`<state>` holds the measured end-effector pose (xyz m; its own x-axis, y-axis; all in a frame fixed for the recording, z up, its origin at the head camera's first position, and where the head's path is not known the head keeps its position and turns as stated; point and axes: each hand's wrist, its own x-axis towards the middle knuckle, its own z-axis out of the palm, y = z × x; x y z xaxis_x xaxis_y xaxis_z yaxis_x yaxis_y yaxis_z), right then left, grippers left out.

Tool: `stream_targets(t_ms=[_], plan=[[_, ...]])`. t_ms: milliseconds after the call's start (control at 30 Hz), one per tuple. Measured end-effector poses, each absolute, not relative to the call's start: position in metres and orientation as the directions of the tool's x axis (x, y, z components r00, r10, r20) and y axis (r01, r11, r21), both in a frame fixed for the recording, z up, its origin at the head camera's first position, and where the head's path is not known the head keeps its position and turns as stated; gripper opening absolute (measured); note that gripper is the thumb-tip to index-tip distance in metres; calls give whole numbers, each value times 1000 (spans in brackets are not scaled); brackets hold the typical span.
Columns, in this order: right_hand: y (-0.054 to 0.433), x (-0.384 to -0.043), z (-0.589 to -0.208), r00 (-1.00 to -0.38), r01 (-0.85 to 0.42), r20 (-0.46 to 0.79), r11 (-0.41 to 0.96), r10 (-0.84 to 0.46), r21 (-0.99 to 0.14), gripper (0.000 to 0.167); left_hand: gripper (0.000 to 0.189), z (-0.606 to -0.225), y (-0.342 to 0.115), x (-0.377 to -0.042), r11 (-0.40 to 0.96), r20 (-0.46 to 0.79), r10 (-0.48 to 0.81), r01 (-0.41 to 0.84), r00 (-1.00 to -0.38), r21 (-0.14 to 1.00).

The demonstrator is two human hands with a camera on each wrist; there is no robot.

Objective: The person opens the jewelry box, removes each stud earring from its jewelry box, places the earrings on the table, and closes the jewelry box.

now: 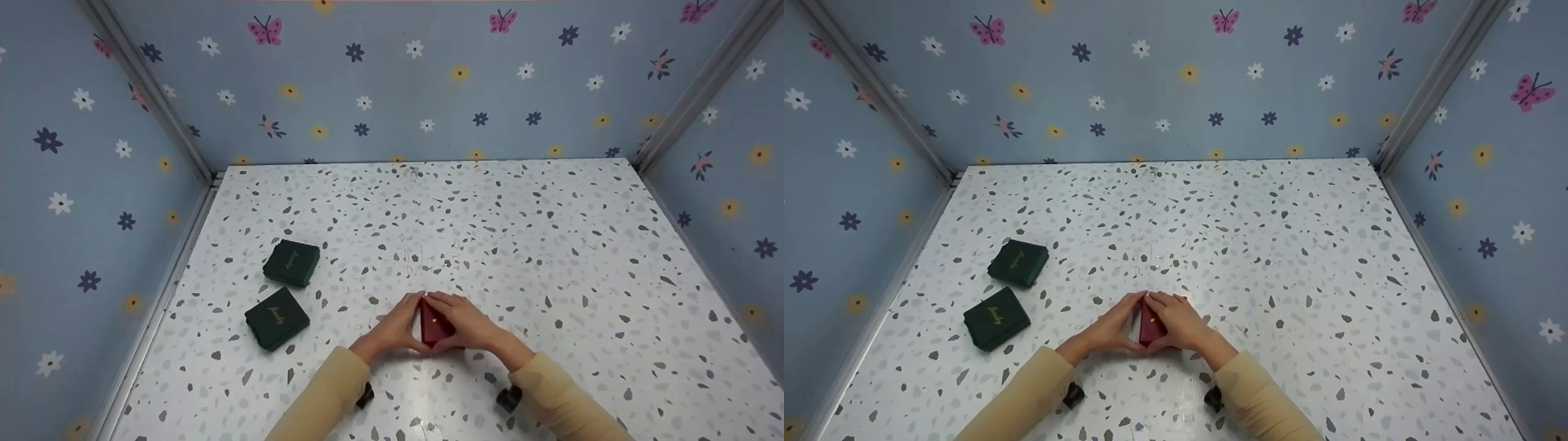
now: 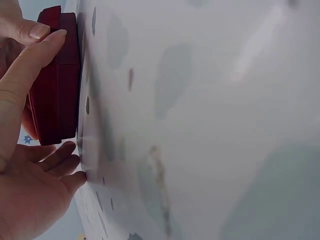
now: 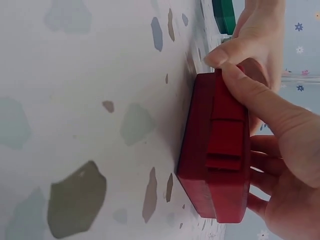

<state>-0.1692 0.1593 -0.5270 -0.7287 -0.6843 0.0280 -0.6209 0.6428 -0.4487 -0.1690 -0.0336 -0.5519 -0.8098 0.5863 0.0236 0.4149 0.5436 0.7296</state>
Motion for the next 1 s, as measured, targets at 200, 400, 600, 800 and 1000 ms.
stream_targets(t_ms=[200,400,600,800,1000], plan=[[162,-169,-529,-718,-628,50,615,-694,-477,94,107,-549,-35,-170,537,51,598,447,-800,715],[166,-170,-524,-722,-637,95,606,-685,-476,84,111,-544,-35,-169,547,70,599,471,-798,692],[174,-173,-517,-737,-638,140,611,-662,-468,71,104,-539,-33,-166,577,52,604,481,-795,660],[184,-175,-515,-746,-641,179,620,-641,-452,63,95,-537,-30,-164,564,91,619,522,-780,640],[193,-177,-514,-756,-636,201,627,-623,-450,59,87,-538,-24,-162,568,136,643,588,-754,575]])
